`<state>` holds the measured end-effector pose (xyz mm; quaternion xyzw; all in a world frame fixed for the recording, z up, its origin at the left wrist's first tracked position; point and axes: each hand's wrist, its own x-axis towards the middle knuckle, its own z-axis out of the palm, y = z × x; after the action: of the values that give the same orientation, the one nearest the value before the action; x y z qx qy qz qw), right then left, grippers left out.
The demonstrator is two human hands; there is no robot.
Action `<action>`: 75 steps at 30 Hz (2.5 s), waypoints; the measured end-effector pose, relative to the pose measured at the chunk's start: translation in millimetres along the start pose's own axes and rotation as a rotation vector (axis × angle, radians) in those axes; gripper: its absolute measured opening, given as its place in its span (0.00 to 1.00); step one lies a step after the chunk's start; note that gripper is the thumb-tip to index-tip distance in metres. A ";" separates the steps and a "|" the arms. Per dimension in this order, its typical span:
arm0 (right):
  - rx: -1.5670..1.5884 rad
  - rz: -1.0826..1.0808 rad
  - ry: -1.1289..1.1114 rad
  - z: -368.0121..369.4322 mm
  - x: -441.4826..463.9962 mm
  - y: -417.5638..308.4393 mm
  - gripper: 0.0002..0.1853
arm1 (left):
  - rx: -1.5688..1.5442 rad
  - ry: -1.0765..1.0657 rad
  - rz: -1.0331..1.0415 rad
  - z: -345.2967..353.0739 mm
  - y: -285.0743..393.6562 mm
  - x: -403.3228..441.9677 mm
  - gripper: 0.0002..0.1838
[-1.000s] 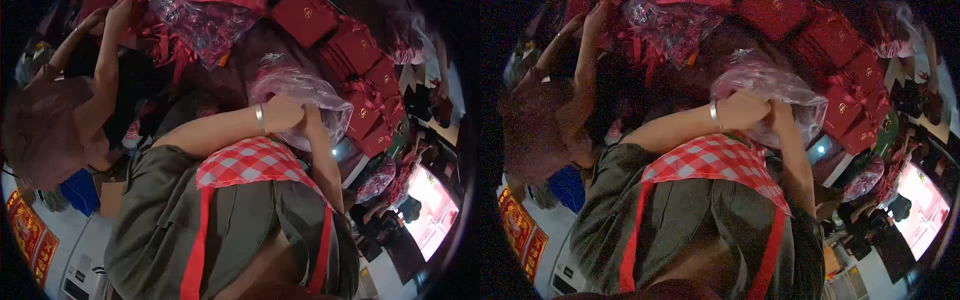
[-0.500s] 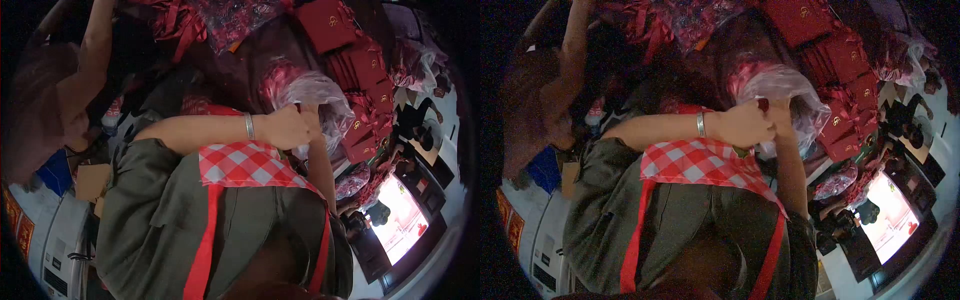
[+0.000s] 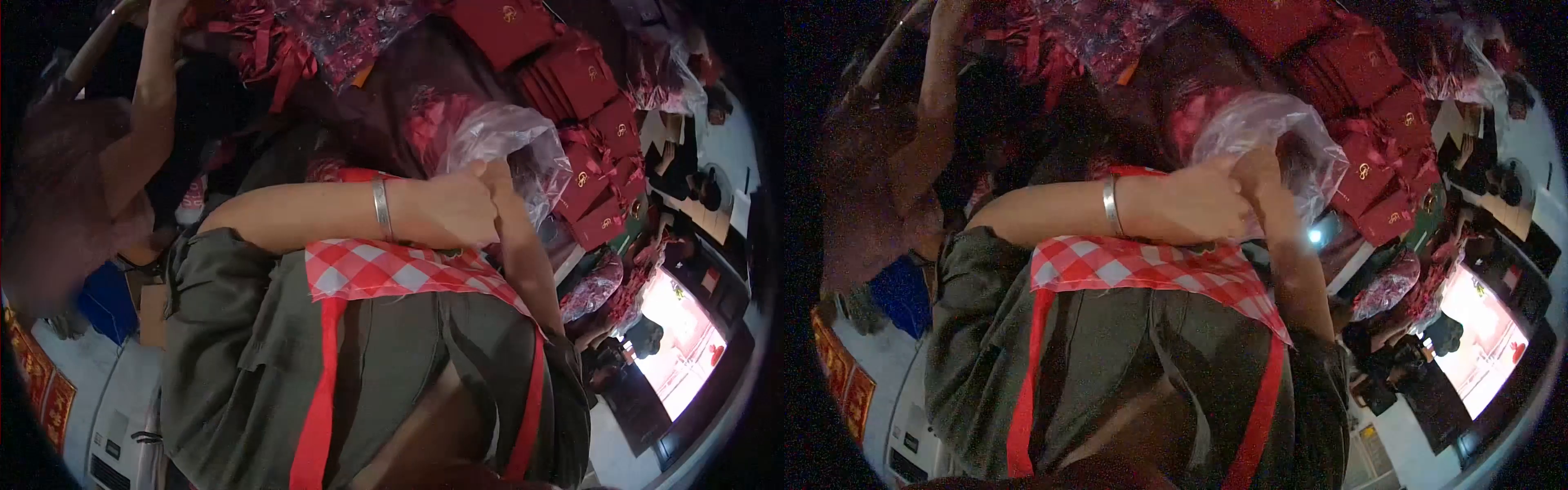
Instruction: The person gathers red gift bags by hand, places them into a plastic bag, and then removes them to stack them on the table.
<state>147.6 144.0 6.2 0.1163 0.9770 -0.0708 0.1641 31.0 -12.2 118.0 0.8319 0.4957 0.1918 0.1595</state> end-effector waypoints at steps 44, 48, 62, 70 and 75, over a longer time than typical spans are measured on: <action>0.281 0.163 0.049 -18.0 -10.3 -25.7 0.44 | -0.131 -0.002 -0.356 28.9 -113.6 -33.3 0.27; 0.379 0.118 0.092 -16.6 -12.3 -25.4 0.43 | -0.152 0.021 -0.538 53.8 -174.4 0.1 0.32; 0.541 0.127 0.128 -5.0 -8.4 -20.5 0.45 | 0.018 0.032 -0.327 22.7 -111.1 13.9 0.30; 0.478 -0.043 0.326 -20.7 -26.1 -16.1 0.36 | 0.245 -0.144 -0.369 43.6 -117.9 -4.5 0.50; 0.843 0.215 0.420 -30.0 -52.4 -3.3 0.22 | 0.271 -0.250 -0.427 37.6 -113.2 2.7 0.51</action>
<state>185.8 135.5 52.2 0.2848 0.8577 -0.4182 -0.0917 -36.3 39.2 33.9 0.7397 0.6572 -0.0185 0.1435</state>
